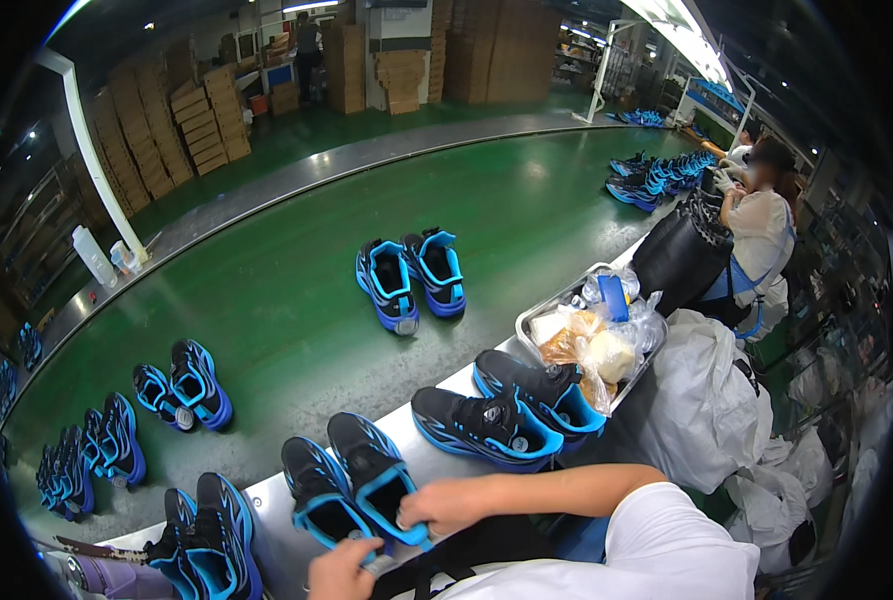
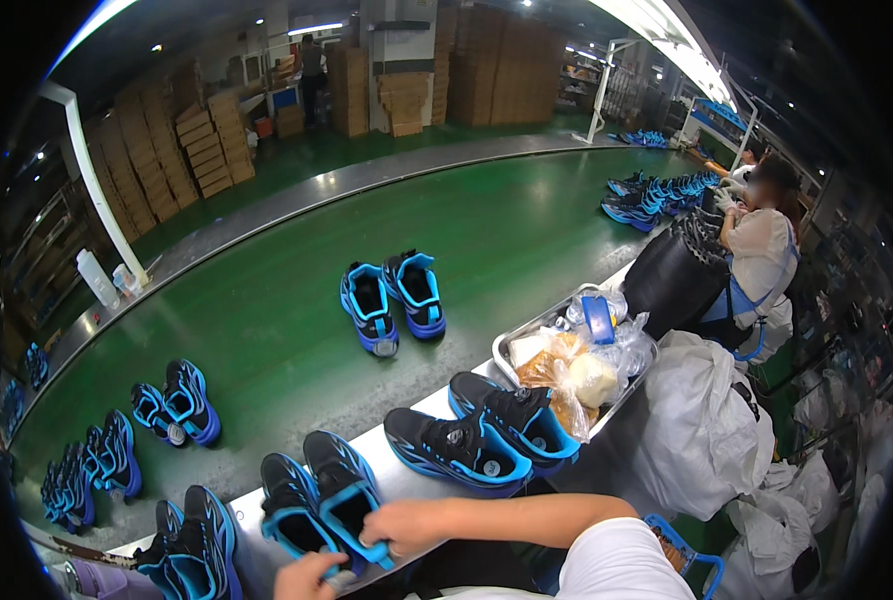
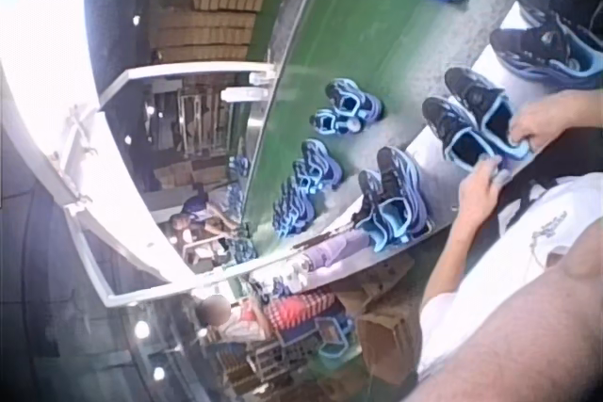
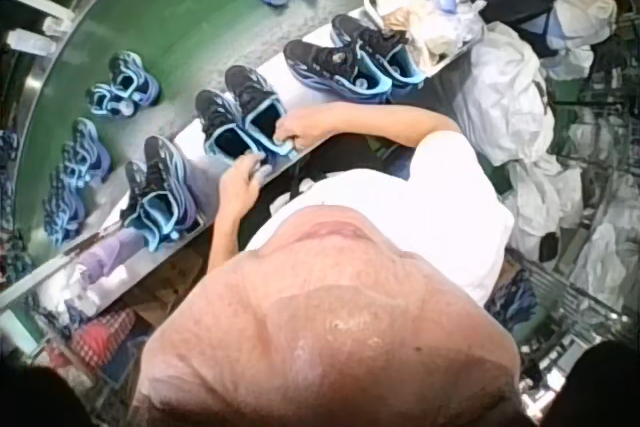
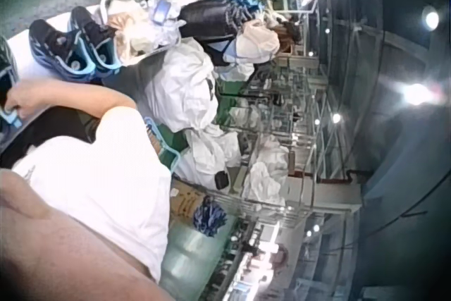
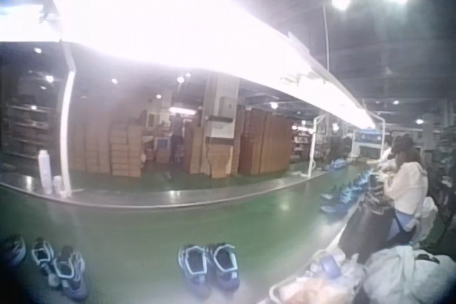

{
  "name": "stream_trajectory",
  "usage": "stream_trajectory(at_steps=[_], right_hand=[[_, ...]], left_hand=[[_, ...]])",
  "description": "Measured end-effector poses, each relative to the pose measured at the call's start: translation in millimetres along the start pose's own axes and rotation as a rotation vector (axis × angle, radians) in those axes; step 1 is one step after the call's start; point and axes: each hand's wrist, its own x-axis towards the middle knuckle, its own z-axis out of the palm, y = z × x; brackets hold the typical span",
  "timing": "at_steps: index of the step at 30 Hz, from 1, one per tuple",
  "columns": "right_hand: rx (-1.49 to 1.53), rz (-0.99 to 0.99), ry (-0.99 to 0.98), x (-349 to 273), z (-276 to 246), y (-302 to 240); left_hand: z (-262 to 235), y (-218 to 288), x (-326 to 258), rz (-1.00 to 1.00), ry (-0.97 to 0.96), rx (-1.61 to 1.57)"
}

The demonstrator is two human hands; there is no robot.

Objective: The person cleans and rubs shoes around the dials and collars by hand wearing finger covers, then places pairs of shoes onto the conveyor belt.

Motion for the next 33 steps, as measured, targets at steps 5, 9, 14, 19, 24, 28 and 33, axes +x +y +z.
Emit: stream_trajectory(at_steps=[5,9,14,19,24,28,33], right_hand=[[-0.026,0.063,0.134,-26,-28,-45],[-0.454,0.045,0.626,-7,-40,-43],[-0.329,0.145,0.498,36,-11,-16],[0.075,0.231,0.569,25,-20,4],[-0.477,0.12,0.558,20,18,-18],[-0.511,0.148,0.427,24,9,-14],[-0.209,0.163,0.264,6,-27,-6]], left_hand=[[-15,14,-27,0.013,0.229,-0.033],[-33,7,-12,-0.073,0.693,0.139],[-6,-4,33,-0.028,0.407,0.171],[6,-8,27,0.069,0.405,0.376],[2,5,26,0.064,0.294,0.594],[19,-2,27,-0.139,0.214,0.636],[16,-27,11,0.012,0.423,0.207]])
